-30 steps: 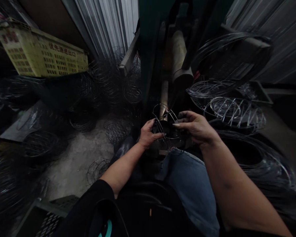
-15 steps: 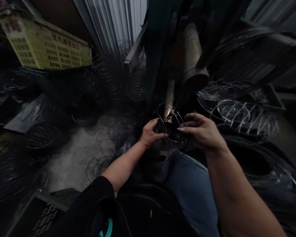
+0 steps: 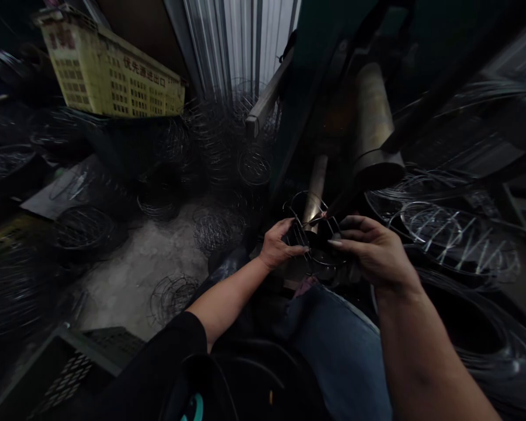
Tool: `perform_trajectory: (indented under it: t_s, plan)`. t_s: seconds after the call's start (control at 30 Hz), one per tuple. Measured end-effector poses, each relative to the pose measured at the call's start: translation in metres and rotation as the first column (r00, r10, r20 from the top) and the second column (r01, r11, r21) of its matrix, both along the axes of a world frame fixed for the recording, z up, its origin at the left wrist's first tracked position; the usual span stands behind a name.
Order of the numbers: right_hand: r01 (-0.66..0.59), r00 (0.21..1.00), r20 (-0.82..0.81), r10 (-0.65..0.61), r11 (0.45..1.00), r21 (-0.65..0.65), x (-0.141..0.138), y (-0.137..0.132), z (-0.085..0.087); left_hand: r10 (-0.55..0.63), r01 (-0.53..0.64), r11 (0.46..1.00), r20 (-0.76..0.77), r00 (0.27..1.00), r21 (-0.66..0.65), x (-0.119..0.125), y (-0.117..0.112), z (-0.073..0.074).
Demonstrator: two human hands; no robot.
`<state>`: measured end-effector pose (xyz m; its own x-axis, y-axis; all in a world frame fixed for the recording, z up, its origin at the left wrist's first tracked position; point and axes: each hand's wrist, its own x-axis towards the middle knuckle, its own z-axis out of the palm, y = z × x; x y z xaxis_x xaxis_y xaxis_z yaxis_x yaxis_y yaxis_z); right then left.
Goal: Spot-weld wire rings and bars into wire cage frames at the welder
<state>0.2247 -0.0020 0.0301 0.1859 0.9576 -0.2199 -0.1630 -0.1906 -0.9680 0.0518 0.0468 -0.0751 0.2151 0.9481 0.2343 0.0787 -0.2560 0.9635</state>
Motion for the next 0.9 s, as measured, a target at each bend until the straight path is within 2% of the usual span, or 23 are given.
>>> perform_trajectory:
  t_s: [0.13,0.23,0.4,0.47,0.57,0.67,0.8,0.9]
  plan:
    - [0.004,1.0,-0.014,-0.004,1.0,-0.014,0.0,0.001,0.003,-0.041,0.042,0.998,0.019,0.999,-0.045,0.002,-0.003,-0.004]
    - [-0.002,1.0,0.014,0.002,1.0,-0.001,0.006,-0.009,0.002,-0.02,0.022,0.998,0.034,0.999,-0.062,0.002,-0.004,-0.005]
    - [0.081,0.986,0.147,-0.083,0.996,0.023,0.028,-0.044,-0.017,0.005,-0.002,0.999,0.091,0.996,-0.04,0.005,-0.007,-0.009]
    - [0.096,0.975,0.197,-0.104,0.994,0.049,0.032,-0.054,-0.024,0.004,0.006,0.997,0.134,0.991,-0.073,0.008,-0.011,-0.01]
    - [0.152,0.955,0.241,-0.172,0.983,0.102,0.031,-0.059,-0.024,0.015,0.01,0.99,0.179,0.984,-0.138,0.013,-0.02,-0.01]
    - [0.188,0.919,0.327,-0.218,0.975,0.122,0.03,-0.056,-0.02,0.069,-0.047,0.989,0.159,0.985,-0.141,0.013,-0.026,-0.006]
    - [0.167,0.898,0.396,-0.191,0.981,0.094,0.032,-0.055,-0.023,0.143,-0.128,0.984,0.112,0.983,-0.127,0.008,-0.025,-0.003]
    - [0.154,0.903,0.387,-0.184,0.982,0.108,0.028,-0.06,-0.021,0.089,-0.017,0.962,0.254,0.963,-0.273,0.01,-0.025,-0.005]
